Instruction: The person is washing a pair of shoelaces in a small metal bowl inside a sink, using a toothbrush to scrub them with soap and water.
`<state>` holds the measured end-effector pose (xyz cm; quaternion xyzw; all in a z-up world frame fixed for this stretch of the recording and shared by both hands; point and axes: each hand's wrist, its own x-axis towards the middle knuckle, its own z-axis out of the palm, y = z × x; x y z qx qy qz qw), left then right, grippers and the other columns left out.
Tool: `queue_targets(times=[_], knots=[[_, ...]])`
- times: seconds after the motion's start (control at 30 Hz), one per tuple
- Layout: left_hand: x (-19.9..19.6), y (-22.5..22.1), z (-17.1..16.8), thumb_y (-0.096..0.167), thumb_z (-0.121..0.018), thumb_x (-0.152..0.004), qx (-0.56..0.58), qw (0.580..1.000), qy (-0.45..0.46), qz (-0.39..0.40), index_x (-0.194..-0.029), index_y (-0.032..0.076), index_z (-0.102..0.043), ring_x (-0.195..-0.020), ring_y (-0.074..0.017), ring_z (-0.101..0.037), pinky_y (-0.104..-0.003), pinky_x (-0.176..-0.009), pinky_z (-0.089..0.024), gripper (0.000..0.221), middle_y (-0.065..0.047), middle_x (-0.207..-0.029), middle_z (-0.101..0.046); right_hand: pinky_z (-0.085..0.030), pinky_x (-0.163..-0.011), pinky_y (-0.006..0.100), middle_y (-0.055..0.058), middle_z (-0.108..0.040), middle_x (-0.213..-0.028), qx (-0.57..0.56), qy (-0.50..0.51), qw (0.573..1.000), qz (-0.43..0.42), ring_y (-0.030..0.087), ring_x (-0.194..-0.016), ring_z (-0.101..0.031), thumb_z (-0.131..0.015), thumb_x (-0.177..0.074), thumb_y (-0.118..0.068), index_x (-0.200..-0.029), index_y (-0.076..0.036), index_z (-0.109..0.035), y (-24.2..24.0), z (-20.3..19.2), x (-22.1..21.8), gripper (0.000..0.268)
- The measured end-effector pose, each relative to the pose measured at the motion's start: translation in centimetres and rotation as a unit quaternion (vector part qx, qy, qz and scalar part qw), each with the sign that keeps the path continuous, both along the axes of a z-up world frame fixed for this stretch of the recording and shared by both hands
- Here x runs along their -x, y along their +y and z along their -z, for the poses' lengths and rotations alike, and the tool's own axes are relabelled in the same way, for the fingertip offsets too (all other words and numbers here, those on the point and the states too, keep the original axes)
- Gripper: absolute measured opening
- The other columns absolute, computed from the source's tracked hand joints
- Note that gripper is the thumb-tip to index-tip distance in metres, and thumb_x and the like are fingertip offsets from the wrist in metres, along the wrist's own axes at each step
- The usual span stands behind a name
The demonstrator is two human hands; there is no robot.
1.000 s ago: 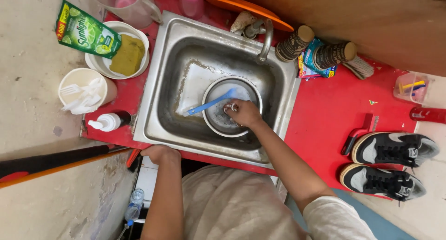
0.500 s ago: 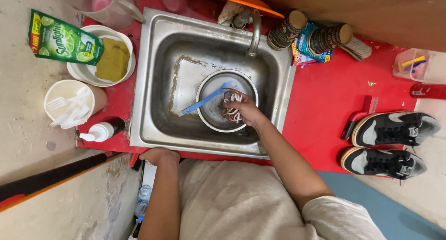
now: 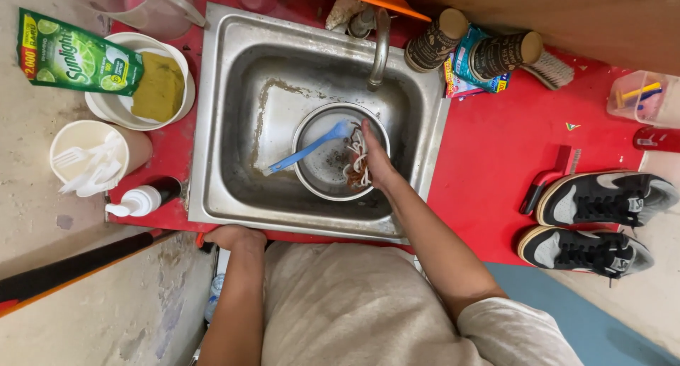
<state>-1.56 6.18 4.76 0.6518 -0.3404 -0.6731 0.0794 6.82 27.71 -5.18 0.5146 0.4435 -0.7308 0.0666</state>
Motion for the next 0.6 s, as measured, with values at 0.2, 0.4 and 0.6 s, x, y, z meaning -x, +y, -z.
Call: queue_targets(times=[0.2,0.4,0.6], knots=[[-0.6,-1.0,4.1,0.07,-0.024,-0.093,-0.003,0.992,0.095,-0.084,-0.166,0.019,-0.003,-0.159,-0.0261,0.0,-0.042,-0.131,-0.005,0.092,-0.002,-0.173,0.0,-0.06,-0.06,0.053,0.017,-0.066,-0.073,0.017,-0.035,0.999,0.005,0.032,-0.066,-0.071,-0.082,-0.079,-0.032,-0.087,0.001,-0.07,-0.4,4.2,-1.6,0.036],[-1.1,-0.1,1.5,0.074,-0.028,-0.088,0.006,0.997,0.066,-0.044,-0.165,0.018,-0.007,-0.159,-0.0273,-0.005,-0.042,-0.131,-0.009,0.098,-0.004,-0.173,-0.005,-0.06,-0.052,0.056,0.019,-0.063,-0.068,0.057,0.025,0.998,0.029,0.036,-0.059,-0.071,-0.085,-0.068,-0.009,-0.09,0.006,-0.07,-0.2,2.4,0.2,0.03],[-1.1,0.6,-1.0,0.078,-0.032,-0.083,0.015,0.999,0.035,-0.01,-0.165,0.017,-0.011,-0.158,-0.0285,-0.01,-0.043,-0.13,-0.014,0.104,-0.006,-0.172,-0.011,-0.067,-0.065,0.044,0.017,-0.072,-0.094,0.066,0.056,0.996,0.025,0.025,-0.078,-0.076,-0.073,-0.068,-0.001,-0.104,0.008,-0.076,0.5,5.1,-0.1,0.037]])
